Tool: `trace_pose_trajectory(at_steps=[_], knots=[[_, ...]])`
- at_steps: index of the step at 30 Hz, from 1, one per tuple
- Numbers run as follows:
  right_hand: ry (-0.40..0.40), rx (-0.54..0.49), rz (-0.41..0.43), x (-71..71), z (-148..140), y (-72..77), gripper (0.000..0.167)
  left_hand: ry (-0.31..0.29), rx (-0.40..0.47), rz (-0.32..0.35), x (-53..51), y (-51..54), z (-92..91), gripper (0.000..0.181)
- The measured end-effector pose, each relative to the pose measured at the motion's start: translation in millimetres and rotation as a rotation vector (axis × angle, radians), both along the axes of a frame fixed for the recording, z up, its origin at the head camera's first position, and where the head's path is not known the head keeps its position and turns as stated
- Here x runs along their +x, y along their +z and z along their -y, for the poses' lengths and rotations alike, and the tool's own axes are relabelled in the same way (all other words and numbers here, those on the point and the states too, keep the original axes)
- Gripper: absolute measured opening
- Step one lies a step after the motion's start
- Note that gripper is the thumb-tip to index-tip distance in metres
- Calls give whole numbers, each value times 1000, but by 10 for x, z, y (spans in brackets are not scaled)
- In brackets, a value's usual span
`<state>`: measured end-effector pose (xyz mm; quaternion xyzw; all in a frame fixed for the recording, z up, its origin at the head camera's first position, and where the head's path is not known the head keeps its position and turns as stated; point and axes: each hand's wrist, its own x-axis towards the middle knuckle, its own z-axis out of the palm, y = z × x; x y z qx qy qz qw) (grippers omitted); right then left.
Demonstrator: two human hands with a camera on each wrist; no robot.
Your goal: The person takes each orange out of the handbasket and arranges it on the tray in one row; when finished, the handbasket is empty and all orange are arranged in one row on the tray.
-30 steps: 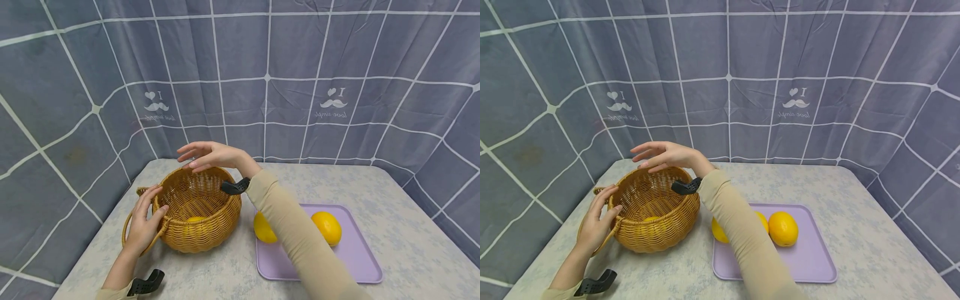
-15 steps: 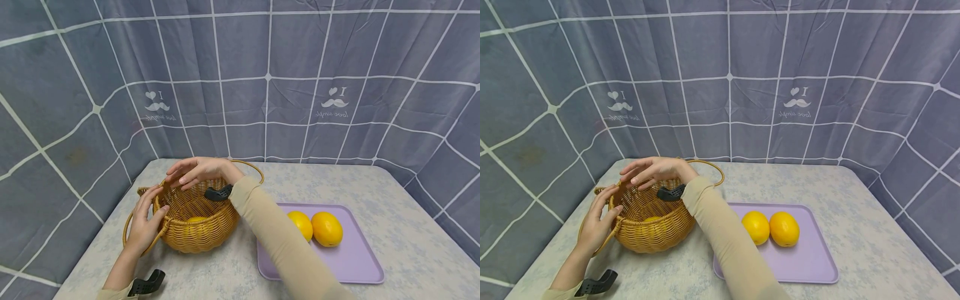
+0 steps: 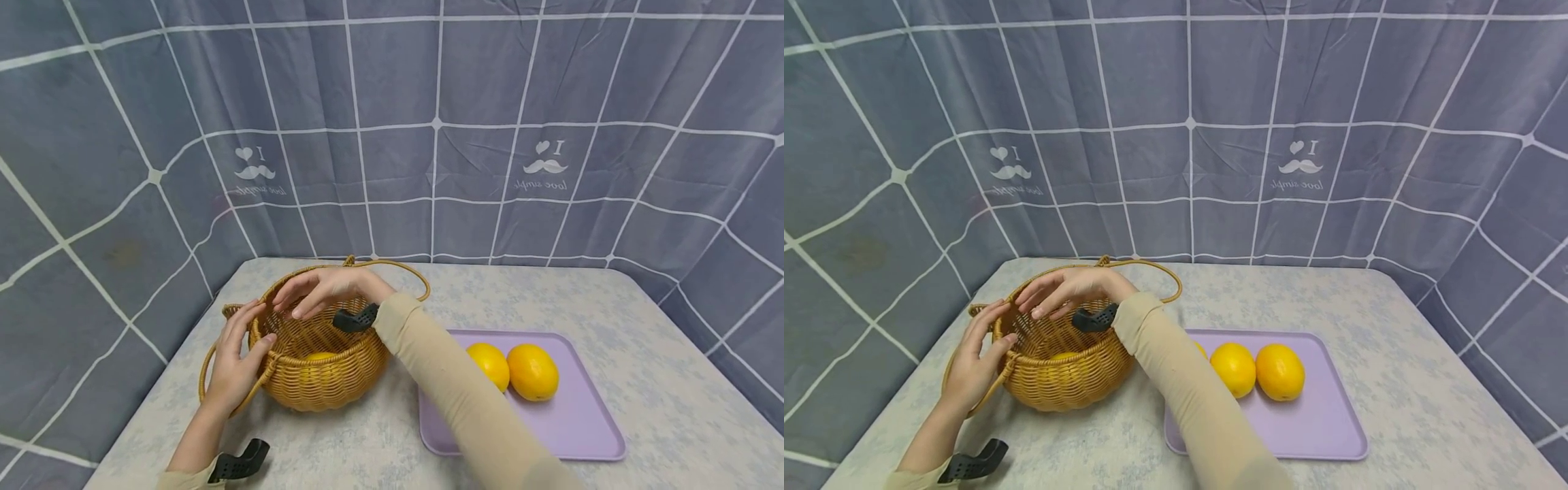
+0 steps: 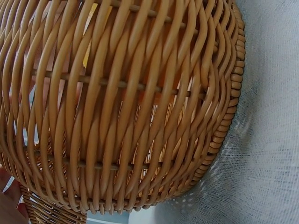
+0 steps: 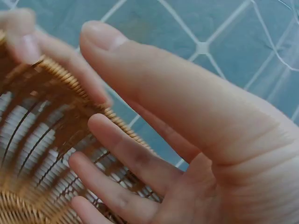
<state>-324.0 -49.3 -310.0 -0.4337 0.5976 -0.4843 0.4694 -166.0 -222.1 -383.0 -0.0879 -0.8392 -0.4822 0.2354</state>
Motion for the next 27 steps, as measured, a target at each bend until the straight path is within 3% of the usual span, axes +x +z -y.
trace_pose_trajectory(at_steps=[5, 12, 27], knots=[[22, 60, -40, 29, 29, -44, 43, -3, 6, 1, -11, 4, 10, 49], [34, 158, -217, 54, 26, -62, 44, -2, 5, 15, -10, 9, 6, 49], [175, 319, -209, 76, 18, -114, 55, -16, 16, 1, -8, 11, -10, 49]])
